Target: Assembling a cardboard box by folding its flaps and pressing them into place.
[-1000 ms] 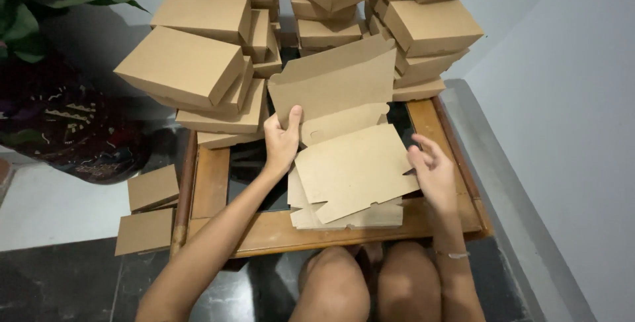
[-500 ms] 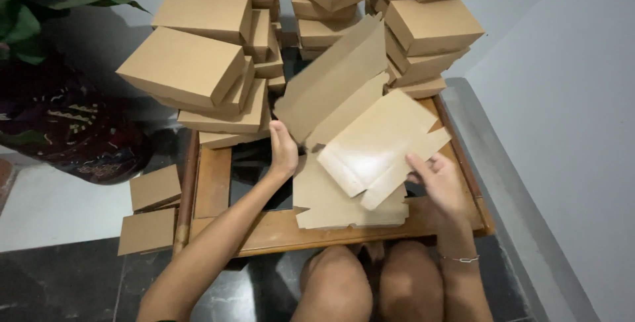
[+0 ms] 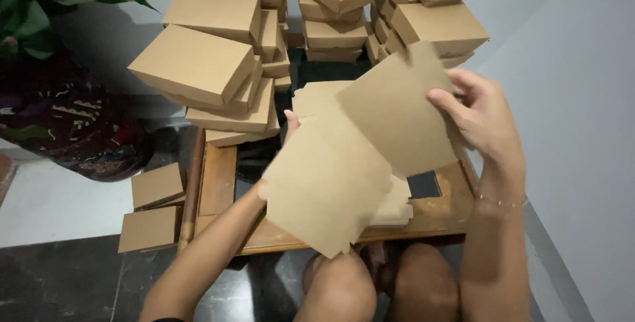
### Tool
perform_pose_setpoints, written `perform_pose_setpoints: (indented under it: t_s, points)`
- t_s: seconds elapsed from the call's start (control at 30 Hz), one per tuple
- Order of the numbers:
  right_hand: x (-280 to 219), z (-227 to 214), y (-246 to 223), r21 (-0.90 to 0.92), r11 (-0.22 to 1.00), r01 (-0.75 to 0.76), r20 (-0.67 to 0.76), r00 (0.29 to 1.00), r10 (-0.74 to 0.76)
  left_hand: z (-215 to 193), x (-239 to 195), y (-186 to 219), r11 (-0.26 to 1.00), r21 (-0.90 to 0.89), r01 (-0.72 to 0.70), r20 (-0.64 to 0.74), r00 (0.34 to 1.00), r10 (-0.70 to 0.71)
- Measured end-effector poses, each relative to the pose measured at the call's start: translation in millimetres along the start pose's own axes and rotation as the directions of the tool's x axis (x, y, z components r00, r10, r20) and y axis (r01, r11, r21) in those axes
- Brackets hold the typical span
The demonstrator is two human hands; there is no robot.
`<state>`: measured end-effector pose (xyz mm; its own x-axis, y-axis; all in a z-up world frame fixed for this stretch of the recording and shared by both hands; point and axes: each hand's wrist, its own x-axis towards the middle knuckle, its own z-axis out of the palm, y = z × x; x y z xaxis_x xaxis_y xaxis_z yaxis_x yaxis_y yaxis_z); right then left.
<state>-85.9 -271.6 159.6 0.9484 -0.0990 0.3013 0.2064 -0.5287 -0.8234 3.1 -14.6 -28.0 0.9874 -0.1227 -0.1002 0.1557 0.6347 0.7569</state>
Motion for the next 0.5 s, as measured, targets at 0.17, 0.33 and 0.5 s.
perform_pose_setpoints:
  t_s: [0.17,0.33,0.5]
  points:
    - [29,20,-62,-0.260,0.949,0.179,0.334,0.939,-0.085,26,-22,22,0.984,-0.132,0.120,-0.051,0.990,-0.128]
    - [54,45,-81,-0.423,0.866,0.267,0.436,0.898,-0.064,42,-26,34,0.938,-0.259,0.230,-0.082,0.963,-0.258]
    - [69,68,-74,-0.547,0.772,0.324,0.465,0.884,-0.042,-30,34,-27,0.908,0.402,0.121,0.154,0.968,-0.197]
